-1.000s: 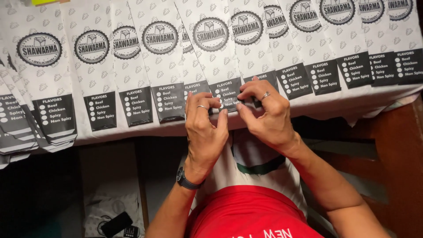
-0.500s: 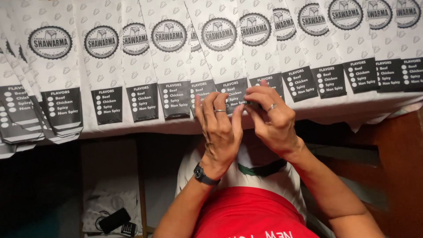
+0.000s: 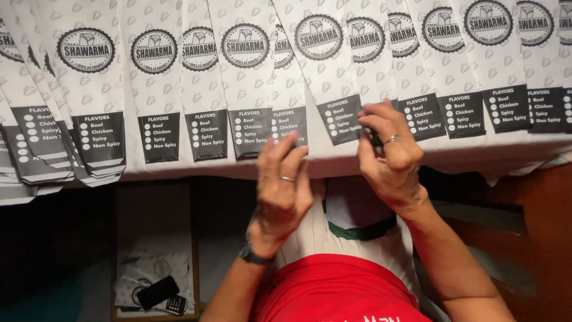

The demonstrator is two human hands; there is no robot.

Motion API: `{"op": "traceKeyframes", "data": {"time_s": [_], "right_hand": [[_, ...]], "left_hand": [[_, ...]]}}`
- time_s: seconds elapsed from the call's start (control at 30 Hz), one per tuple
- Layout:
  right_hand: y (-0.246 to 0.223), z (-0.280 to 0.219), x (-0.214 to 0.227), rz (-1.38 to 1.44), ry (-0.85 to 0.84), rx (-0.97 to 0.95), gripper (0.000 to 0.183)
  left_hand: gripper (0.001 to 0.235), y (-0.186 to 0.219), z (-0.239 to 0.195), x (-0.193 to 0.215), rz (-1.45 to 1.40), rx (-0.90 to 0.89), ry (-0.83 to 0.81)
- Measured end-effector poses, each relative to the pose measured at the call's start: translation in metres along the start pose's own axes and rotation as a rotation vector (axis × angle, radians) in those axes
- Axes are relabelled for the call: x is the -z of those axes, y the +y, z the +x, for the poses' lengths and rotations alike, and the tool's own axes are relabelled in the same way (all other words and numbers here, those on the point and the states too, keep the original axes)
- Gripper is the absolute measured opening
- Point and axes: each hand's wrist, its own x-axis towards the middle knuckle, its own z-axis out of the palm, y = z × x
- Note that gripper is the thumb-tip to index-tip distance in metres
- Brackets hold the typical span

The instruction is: Folding the bottom flaps of paper shawarma wrappers and stacking them on a table.

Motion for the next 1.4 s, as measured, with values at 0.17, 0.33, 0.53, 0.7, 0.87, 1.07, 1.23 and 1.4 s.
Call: {"op": "traceKeyframes", "data": {"time_s": [0.17,0.33,0.53,0.7,0.87,1.07,1.23,1.4], "right_hand": [[-0.028,-0.004,-0.019,0.123,-0.069,0.012,0.020],[-0.032,-0.003,-0.034,0.202,-0.182,0.042,0.017],[-0.021,-0.006,-0.028,0.201,-0.219,0.053,0.011],[-0.020,-0.006,-0.030,0.194,-0.211,0.065,0.009],[-0.022,-0.003,-0.033,0.186,-0.215,0.035,0.004],[-0.027,0.002,-0.039,0.237,-0.206,-0.109,0.011],[-0.029,0.016,-0.037,0.285,-0.246,-0.252,0.016],[-0.028,0.015,-0.040,0.272,-0.266,-0.260,0.019]], "left_hand": [[0.027,-0.026,0.007,0.035,0.027,-0.041,-0.150],[0.022,-0.038,0.011,0.034,-0.014,-0.068,-0.240],[0.015,-0.049,0.007,0.034,-0.152,-0.003,-0.284],[0.005,-0.048,0.010,0.037,-0.217,0.045,-0.303],[0.010,-0.045,0.012,0.032,-0.195,0.093,-0.282],[0.014,-0.040,0.010,0.016,-0.142,0.239,-0.186],[0.021,-0.034,0.014,0.013,-0.127,0.305,-0.160],[0.028,-0.033,0.020,0.018,-0.164,0.357,-0.165]]}}
